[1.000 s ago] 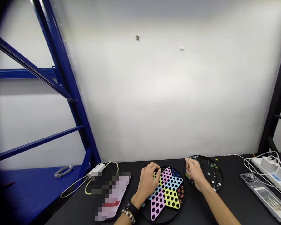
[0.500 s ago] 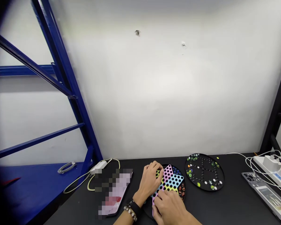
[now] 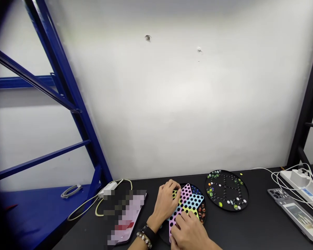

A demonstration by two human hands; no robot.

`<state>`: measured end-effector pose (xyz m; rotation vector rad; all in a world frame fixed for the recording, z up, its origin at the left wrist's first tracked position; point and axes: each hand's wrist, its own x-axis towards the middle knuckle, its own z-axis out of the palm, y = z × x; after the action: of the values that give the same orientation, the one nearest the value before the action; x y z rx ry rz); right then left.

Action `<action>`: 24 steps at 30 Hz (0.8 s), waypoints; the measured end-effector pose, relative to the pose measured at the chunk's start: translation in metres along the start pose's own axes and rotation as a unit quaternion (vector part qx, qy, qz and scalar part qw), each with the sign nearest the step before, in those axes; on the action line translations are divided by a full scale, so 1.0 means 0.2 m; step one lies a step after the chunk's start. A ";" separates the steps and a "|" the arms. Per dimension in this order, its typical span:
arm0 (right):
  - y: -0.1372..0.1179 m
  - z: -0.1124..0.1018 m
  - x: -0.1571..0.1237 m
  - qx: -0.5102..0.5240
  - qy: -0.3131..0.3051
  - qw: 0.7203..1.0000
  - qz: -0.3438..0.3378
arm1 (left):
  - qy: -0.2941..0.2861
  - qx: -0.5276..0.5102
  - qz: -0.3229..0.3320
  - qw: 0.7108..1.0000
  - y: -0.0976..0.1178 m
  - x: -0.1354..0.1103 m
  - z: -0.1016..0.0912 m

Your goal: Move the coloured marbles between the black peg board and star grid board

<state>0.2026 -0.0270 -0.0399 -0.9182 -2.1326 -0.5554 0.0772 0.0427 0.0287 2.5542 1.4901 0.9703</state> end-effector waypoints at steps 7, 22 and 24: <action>0.11 -0.14 0.05 0.098 -0.073 0.988 0.100 | 0.008 0.003 0.003 1.000 -0.02 0.00 0.01; 0.94 -0.54 -0.24 0.098 -0.385 0.757 0.518 | -0.013 -0.028 -0.008 0.999 -0.02 0.00 0.01; 0.94 -0.54 -0.24 0.131 -0.364 0.758 0.525 | -0.015 -0.029 -0.010 0.999 -0.01 0.00 0.01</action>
<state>0.4156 0.0071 0.0087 -2.1340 -1.7484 0.7775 0.0759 0.0448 0.0267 2.4981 1.4531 0.9539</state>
